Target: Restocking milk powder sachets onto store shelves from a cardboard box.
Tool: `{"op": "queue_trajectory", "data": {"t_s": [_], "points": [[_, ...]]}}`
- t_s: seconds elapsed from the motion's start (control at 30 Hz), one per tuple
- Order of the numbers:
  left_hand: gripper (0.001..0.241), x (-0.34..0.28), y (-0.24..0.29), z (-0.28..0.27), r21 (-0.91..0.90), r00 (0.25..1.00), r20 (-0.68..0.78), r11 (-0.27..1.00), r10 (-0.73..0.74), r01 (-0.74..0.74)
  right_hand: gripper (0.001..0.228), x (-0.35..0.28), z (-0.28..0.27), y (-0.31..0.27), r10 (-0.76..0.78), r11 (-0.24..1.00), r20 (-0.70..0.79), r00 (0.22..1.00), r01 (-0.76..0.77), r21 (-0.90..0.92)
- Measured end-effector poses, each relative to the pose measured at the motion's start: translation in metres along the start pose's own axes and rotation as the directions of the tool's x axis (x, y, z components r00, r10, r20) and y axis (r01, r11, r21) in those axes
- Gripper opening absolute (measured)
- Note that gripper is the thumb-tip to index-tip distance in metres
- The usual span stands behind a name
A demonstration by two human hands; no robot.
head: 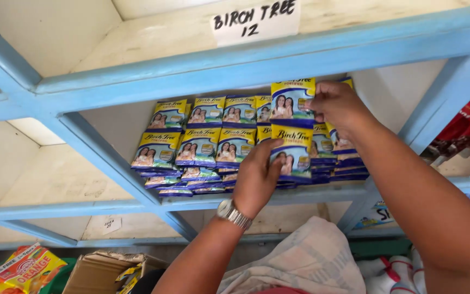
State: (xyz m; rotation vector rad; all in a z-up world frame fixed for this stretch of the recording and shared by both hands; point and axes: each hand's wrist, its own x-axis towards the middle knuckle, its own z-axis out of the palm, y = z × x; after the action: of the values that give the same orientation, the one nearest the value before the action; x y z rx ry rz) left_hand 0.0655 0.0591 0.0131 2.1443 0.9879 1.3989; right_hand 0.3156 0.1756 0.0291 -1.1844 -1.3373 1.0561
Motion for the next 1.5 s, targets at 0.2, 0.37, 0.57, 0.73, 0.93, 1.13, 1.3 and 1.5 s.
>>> {"op": "queue_trajectory", "data": {"t_s": [0.2, 0.37, 0.57, 0.73, 0.93, 1.13, 1.3, 1.5], "points": [[0.025, 0.028, -0.01, 0.049, 0.1, 0.998, 0.009, 0.993, 0.055, -0.056, 0.008, 0.056, -0.022, 0.032, -0.012, 0.988, -0.179, 0.984, -0.017, -0.157], [0.03, 0.034, 0.003, 0.052, 0.267, 0.993, 0.113, 0.964, -0.023, -0.008, 0.01, 0.073, -0.025, 0.053, -0.215, 0.924, -0.194, 0.957, 0.135, -0.358], [0.032, 0.029, -0.003, 0.054, 0.398, 0.989, 0.146, 0.913, 0.028, -0.085, 0.017, 0.065, -0.023, 0.059, -0.271, 0.783, -0.248, 0.93, 0.063, -0.618], [0.03, 0.023, -0.008, 0.055, 0.358, 0.986, 0.139, 0.924, 0.092, -0.137, 0.039, 0.041, -0.008, 0.036, -0.452, 0.497, -0.134, 0.882, 0.125, -0.859], [0.033, 0.017, -0.001, 0.041, 0.408, 0.983, 0.161, 0.901, 0.084, -0.144, 0.058, 0.017, 0.026, 0.022, -0.221, 0.294, 0.191, 0.956, 0.252, -0.922], [0.042, 0.001, -0.013, 0.015, 0.454, 0.98, 0.2, 0.885, 0.01, -0.102, 0.074, 0.032, 0.024, 0.039, -0.03, 0.346, 0.152, 0.988, 0.153, -0.926], [0.042, -0.033, 0.002, -0.023, 0.369, 0.962, 0.27, 0.918, 0.041, -0.143, 0.072, 0.038, 0.039, 0.024, -0.034, 0.265, 0.166, 0.986, 0.169, -0.949], [0.045, -0.092, -0.018, -0.068, 0.255, 0.867, 0.476, 0.967, -0.151, 0.028, 0.069, 0.036, 0.089, 0.026, -0.02, 0.157, 0.325, 0.946, 0.324, -0.933]]}}
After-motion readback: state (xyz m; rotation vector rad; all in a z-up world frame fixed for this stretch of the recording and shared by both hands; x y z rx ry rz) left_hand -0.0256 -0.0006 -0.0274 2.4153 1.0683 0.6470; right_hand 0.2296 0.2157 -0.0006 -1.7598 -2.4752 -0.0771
